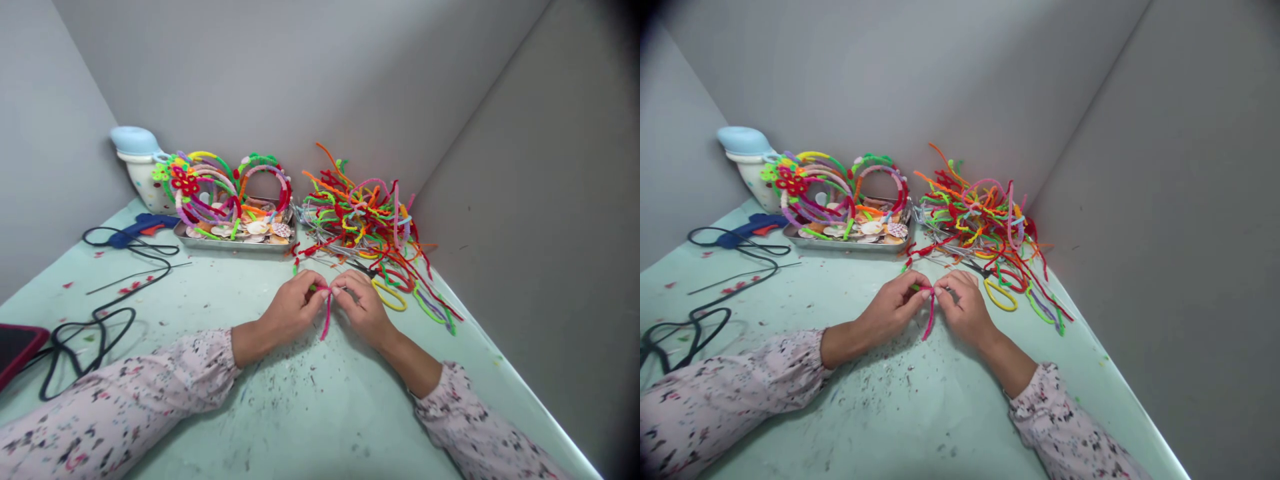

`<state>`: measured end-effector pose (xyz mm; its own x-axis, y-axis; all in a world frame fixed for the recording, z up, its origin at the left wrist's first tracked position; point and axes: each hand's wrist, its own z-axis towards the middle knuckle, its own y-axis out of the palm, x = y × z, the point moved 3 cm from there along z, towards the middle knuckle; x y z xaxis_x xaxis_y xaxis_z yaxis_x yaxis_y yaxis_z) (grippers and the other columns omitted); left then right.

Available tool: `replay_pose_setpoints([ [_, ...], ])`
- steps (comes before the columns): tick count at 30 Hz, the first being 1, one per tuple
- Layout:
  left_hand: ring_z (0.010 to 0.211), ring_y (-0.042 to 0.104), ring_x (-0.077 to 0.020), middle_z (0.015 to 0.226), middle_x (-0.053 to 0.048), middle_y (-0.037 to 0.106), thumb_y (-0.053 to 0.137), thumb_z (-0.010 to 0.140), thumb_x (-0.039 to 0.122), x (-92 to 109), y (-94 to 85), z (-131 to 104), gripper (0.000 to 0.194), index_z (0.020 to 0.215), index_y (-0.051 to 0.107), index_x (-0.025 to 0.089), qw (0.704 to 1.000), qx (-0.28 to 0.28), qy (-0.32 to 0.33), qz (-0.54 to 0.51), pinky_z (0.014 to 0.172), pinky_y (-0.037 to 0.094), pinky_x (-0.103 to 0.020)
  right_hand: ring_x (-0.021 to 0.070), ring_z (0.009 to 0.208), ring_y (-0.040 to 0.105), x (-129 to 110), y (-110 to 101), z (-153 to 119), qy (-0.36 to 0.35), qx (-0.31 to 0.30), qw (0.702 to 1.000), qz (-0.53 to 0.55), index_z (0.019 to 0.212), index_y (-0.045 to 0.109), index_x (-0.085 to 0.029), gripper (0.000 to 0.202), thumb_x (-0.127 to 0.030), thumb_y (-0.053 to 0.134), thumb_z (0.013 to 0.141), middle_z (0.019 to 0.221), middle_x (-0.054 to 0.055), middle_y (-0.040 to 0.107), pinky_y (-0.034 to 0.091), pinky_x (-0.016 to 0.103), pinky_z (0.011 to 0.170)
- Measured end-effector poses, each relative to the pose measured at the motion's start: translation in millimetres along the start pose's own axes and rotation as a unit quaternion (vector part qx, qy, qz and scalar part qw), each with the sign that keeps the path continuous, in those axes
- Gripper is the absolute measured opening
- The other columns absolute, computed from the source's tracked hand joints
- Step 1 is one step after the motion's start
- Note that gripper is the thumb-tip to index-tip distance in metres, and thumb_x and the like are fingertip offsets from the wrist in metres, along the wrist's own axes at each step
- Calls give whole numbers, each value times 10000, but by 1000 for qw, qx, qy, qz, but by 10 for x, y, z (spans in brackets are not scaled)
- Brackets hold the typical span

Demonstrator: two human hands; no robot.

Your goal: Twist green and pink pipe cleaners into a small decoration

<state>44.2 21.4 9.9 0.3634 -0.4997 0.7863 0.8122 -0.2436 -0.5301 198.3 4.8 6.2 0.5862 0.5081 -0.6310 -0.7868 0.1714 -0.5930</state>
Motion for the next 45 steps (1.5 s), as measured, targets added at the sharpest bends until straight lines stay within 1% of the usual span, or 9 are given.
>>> replay_pose_setpoints([
  [5, 798, 533, -144, 824, -18, 570, 449, 908, 213, 13, -21, 10, 166, 884, 603, 155, 1000, 24, 20, -3, 745, 398, -264, 194, 879, 537, -11, -24, -3, 0, 30, 1000, 0, 844, 587, -219, 60, -218, 531, 865, 855, 20, 588, 394, 362, 835],
  [9, 780, 528, -146, 782, -12, 544, 437, 912, 211, 15, -35, 15, 186, 868, 609, 157, 999, 31, 10, -2, 732, 395, -265, 201, 906, 534, 14, -36, -5, 1, 56, 998, -1, 890, 584, -224, 62, -223, 524, 873, 898, 29, 584, 406, 368, 838],
  [13, 798, 526, -151, 795, -16, 538, 432, 909, 206, 5, -29, 21, 186, 853, 602, 157, 1000, 30, 8, -1, 740, 395, -268, 195, 878, 531, 18, -17, -4, -8, 47, 999, -6, 850, 579, -221, 61, -208, 525, 874, 858, 20, 579, 405, 360, 818],
  [23, 751, 501, -156, 735, -9, 513, 415, 910, 217, -28, 2, 26, 206, 775, 557, 157, 1000, 10, -14, 17, 711, 376, -287, 195, 876, 532, 19, -3, -5, -15, 36, 999, -15, 853, 585, -222, 54, -201, 538, 869, 857, 18, 587, 399, 360, 813],
  [30, 788, 502, -160, 787, -16, 516, 388, 923, 235, -49, 14, 20, 210, 792, 536, 163, 1000, -5, -13, 5, 738, 386, -295, 189, 879, 526, 2, 0, -7, -19, 34, 999, -20, 853, 579, -220, 58, -196, 532, 877, 856, 16, 582, 397, 357, 820],
  [36, 835, 514, -162, 854, -23, 542, 415, 912, 231, 0, -33, 12, 170, 868, 567, 168, 1000, 20, -1, 0, 781, 396, -294, 187, 873, 526, 4, -12, -1, -19, 45, 999, -9, 850, 575, -220, 71, -213, 516, 889, 857, 18, 574, 409, 356, 814],
  [39, 841, 510, -169, 850, -26, 542, 421, 903, 226, 6, -48, 9, 166, 858, 571, 172, 999, 36, -4, 16, 780, 395, -296, 189, 867, 531, 6, -18, -1, -21, 48, 999, -8, 850, 581, -221, 77, -218, 515, 889, 853, 20, 577, 419, 359, 807],
  [42, 830, 506, -168, 818, -22, 531, 408, 907, 226, 5, -54, 6, 182, 819, 557, 169, 999, 45, 6, 11, 767, 393, -291, 196, 884, 543, -4, -25, -9, -32, 52, 998, -4, 886, 594, -227, 58, -205, 545, 865, 877, 26, 588, 432, 373, 821],
  [45, 803, 507, -161, 802, -16, 528, 402, 916, 244, 2, -54, 1, 188, 821, 546, 169, 998, 54, 13, -11, 748, 392, -283, 210, 922, 550, -9, -24, -14, -45, 55, 997, -15, 934, 601, -240, 142, -160, 575, 820, 920, 33, 595, 436, 397, 853],
])
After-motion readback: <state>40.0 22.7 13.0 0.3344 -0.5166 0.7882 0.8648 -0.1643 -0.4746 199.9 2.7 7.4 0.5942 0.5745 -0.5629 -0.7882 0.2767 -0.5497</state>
